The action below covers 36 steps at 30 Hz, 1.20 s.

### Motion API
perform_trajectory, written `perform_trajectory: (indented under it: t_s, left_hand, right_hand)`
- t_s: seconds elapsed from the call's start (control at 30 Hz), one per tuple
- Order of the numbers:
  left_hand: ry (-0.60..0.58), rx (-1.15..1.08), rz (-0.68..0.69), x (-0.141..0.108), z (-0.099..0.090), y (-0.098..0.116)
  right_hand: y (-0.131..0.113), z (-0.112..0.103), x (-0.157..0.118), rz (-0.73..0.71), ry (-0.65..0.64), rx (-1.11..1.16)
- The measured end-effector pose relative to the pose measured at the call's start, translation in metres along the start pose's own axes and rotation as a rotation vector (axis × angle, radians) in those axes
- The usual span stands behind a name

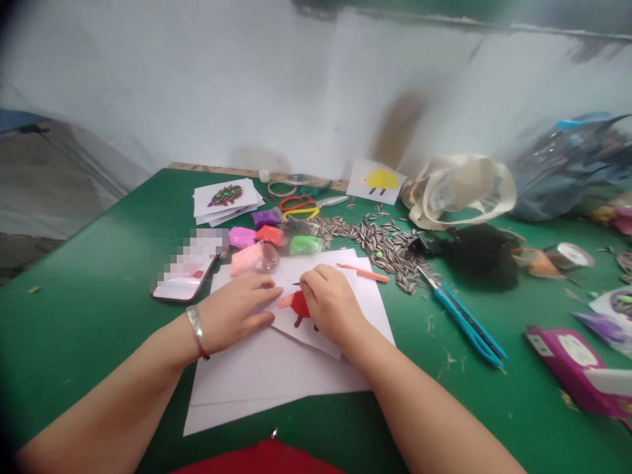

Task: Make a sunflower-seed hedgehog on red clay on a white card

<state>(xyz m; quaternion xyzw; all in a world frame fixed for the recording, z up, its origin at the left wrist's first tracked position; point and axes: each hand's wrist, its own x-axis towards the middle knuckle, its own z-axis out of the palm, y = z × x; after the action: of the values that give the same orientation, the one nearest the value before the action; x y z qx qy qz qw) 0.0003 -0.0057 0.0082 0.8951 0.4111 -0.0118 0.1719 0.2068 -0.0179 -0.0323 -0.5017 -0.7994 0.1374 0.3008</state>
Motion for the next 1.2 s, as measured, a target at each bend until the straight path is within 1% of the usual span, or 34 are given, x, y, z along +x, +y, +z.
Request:
perform_trajectory:
  t_s: [0.07,0.17,0.23,0.33,0.47,0.7,0.8,0.97,1.2]
  left_hand:
    - [-0.008,0.029,-0.006,-0.002,0.003,0.001]
    - [0.032,0.065,-0.003,-0.004,0.008,0.003]
    - [0.028,0.075,0.002,-0.005,0.010,0.005]
    - [-0.018,0.078,-0.006,-0.006,0.010,0.007]
    - [0.014,0.099,0.009,-0.007,0.013,0.009]
    - [-0.050,0.159,-0.065,-0.008,0.020,0.020]
    - [-0.043,0.172,-0.101,-0.007,0.021,0.026]
    - [-0.053,0.180,-0.119,-0.005,0.022,0.035]
    - [-0.029,0.129,-0.164,-0.015,0.029,0.037]
  right_hand:
    - [0.001,0.001,0.000,0.016,-0.028,-0.003]
    - [0.003,0.003,0.000,0.043,-0.062,-0.009]
    - [0.006,0.004,0.001,0.049,-0.071,-0.022]
    - [0.008,0.007,0.001,0.042,-0.068,-0.047]
    - [0.010,0.009,-0.001,0.040,-0.046,-0.034]
    - [0.010,0.008,-0.004,0.065,-0.033,0.015]
    - [0.011,0.008,-0.004,0.053,-0.030,0.010]
    - [0.011,0.007,-0.005,0.042,-0.024,0.017]
    - [0.013,0.007,-0.004,0.075,-0.007,0.051]
